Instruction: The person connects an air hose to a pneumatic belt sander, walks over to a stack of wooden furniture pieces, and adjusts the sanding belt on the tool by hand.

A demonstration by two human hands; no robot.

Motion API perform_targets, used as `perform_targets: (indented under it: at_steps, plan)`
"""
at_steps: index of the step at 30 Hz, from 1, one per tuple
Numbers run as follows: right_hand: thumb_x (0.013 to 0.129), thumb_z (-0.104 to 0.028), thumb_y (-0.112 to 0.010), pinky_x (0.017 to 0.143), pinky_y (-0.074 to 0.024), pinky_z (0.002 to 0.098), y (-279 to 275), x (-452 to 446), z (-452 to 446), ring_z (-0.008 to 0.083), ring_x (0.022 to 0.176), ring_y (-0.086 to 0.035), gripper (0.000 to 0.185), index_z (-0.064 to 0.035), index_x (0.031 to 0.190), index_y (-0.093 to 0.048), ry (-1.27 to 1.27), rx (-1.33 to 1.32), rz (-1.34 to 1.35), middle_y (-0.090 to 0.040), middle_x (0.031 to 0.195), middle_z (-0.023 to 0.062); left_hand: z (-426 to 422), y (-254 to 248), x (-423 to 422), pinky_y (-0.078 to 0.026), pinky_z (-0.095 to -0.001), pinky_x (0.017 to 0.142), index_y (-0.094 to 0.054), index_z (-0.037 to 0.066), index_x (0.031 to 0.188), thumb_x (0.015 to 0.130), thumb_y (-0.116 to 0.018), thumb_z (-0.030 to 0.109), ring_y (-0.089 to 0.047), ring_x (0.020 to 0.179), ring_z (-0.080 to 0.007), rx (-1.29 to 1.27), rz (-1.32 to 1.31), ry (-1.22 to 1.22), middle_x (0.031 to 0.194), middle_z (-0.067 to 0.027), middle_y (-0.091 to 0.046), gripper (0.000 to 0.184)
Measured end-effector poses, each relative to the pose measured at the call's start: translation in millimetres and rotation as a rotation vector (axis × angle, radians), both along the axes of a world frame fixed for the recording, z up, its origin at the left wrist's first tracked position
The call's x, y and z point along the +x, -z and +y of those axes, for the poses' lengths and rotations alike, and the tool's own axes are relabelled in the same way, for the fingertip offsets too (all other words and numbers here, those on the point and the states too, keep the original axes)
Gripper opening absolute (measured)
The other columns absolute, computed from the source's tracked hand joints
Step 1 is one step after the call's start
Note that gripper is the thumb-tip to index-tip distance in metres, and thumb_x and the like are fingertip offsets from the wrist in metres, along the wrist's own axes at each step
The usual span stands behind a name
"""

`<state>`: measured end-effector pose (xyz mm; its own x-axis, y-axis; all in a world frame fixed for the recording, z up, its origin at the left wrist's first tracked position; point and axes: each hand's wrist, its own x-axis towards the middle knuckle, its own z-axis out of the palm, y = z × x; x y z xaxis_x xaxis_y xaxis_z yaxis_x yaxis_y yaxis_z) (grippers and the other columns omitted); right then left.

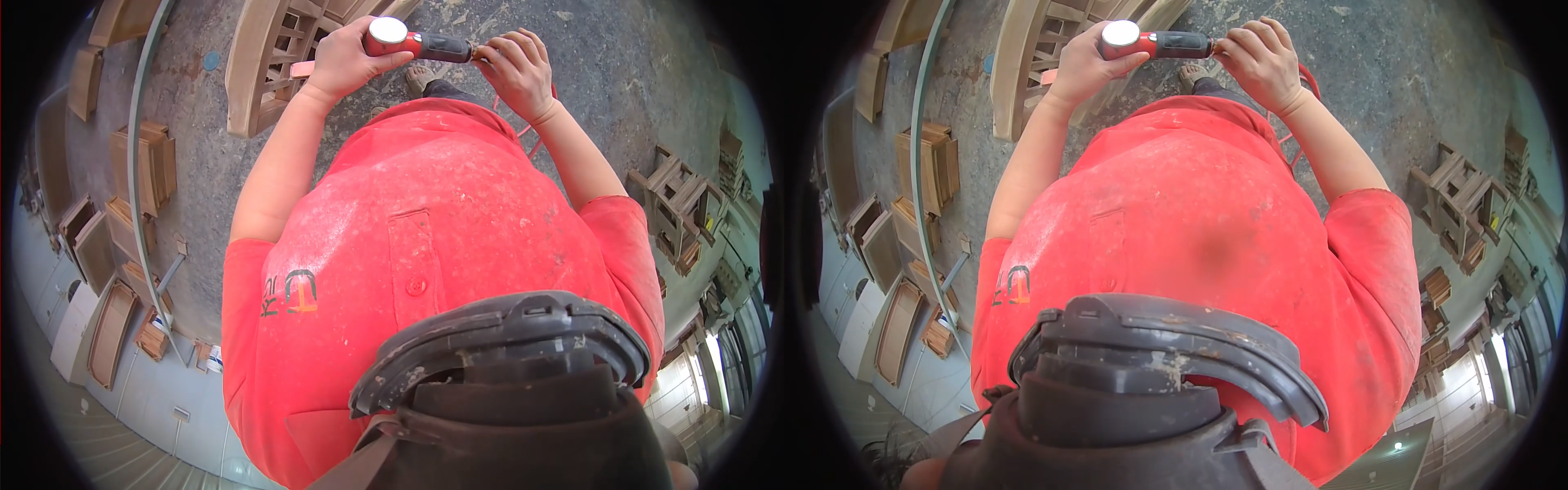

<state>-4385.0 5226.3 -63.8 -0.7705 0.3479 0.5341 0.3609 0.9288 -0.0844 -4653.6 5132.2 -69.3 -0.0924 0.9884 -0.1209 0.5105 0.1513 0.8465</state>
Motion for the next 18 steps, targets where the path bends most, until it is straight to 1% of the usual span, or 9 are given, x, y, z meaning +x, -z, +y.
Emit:
perform_targets:
  at_steps: [3, 6, 9, 11, 12, 14, 15, 17, 18]
  plan:
    - [0.073, -0.02, -0.073, 0.091, -0.0434, 0.037, 1, 0, -2, 0.0162, 0.09, -0.057, 0.018, -0.0134, 0.088, -0.066, 0.049, -0.06, 0.043, -0.06, 0.091, -0.0033, 1, -1, 1, -0.052, -0.0336, 0.073, -0.065, 0.012, 0.103, 0.066, -0.077, 0.054, -0.067, 0.08, -0.0247, -0.003, -0.006, 0.0, 0.087, -0.0068, -0.069, 0.057]
    - [0.072, -0.019, -0.073, 0.091, -0.0436, 0.0374, 4, -1, -3, 0.0165, 0.091, -0.057, 0.019, -0.0131, 0.089, -0.066, 0.057, -0.017, 0.02, -0.06, 0.09, -0.0031, 1, 0, 1, -0.052, -0.0336, 0.072, -0.065, 0.012, 0.103, 0.066, -0.078, 0.054, -0.067, 0.08, -0.0245, 0.003, 0.017, 0.0, 0.087, -0.0067, -0.069, 0.057]
    - [0.071, -0.019, -0.073, 0.09, -0.044, 0.0384, 6, 3, -1, 0.0168, 0.091, -0.057, 0.02, -0.0124, 0.089, -0.066, 0.01, 0.076, 0.009, -0.059, 0.09, -0.0026, 1, -4, 2, -0.052, -0.0337, 0.072, -0.065, 0.012, 0.102, 0.066, -0.078, 0.053, -0.067, 0.08, -0.0246, 0.007, 0.016, 0.001, 0.087, -0.0068, -0.069, 0.057]
    - [0.072, -0.018, -0.072, 0.09, -0.0444, 0.0382, 4, 4, 0, 0.0169, 0.092, -0.057, 0.02, -0.0114, 0.09, -0.067, -0.054, 0.124, -0.004, -0.058, 0.091, -0.0014, 2, -10, 4, -0.052, -0.024, 0.064, -0.062, 0.004, 0.107, 0.071, -0.082, 0.025, -0.06, 0.073, -0.0071, -0.011, 0.03, 0.036, 0.086, -0.001, -0.065, 0.047]
    - [0.072, -0.018, -0.072, 0.09, -0.0444, 0.0382, 3, 5, 2, 0.0169, 0.092, -0.057, 0.02, -0.0114, 0.09, -0.067, -0.055, 0.123, -0.005, -0.058, 0.091, -0.0014, 1, -11, 5, -0.052, -0.024, 0.064, -0.062, 0.004, 0.107, 0.071, -0.082, 0.025, -0.06, 0.073, -0.0071, -0.011, 0.03, 0.036, 0.086, -0.001, -0.065, 0.047]
    - [0.072, -0.02, -0.073, 0.088, -0.0463, 0.0371, -2, 4, 6, 0.0205, 0.095, -0.057, 0.027, -0.0099, 0.097, -0.067, -0.12, -0.012, -0.1, -0.06, 0.096, 0.002, 1, -13, 6, -0.051, -0.026, 0.068, -0.062, 0.005, 0.106, 0.07, -0.083, 0.029, -0.061, 0.073, -0.0102, 0.016, 0.121, 0.054, 0.086, -0.0027, -0.066, 0.049]
    - [0.072, -0.02, -0.073, 0.088, -0.0463, 0.0371, -6, 3, 8, 0.0205, 0.095, -0.057, 0.027, -0.0099, 0.097, -0.067, -0.121, -0.01, -0.1, -0.06, 0.096, 0.002, 1, -15, 6, -0.051, -0.026, 0.068, -0.062, 0.005, 0.106, 0.07, -0.083, 0.029, -0.061, 0.073, -0.0102, 0.018, 0.121, 0.053, 0.086, -0.0027, -0.066, 0.049]
    - [0.071, -0.027, -0.076, 0.083, -0.0485, 0.0348, -21, -8, 10, 0.0233, 0.093, -0.059, 0.043, -0.0072, 0.108, -0.063, -0.106, -0.413, 0.031, -0.061, 0.095, 0.0078, 0, -17, 6, -0.051, -0.0272, 0.072, -0.063, 0.005, 0.106, 0.069, -0.082, 0.032, -0.063, 0.076, -0.0143, 0.058, 0.131, 0.09, 0.087, -0.0047, -0.067, 0.05]
    - [0.071, -0.027, -0.076, 0.083, -0.0485, 0.0348, -19, -14, 11, 0.0233, 0.093, -0.059, 0.043, -0.0072, 0.108, -0.063, -0.108, -0.413, 0.03, -0.061, 0.095, 0.0078, 0, -18, 6, -0.051, -0.0272, 0.072, -0.063, 0.005, 0.106, 0.069, -0.082, 0.032, -0.063, 0.076, -0.0143, 0.059, 0.131, 0.088, 0.087, -0.0047, -0.067, 0.05]
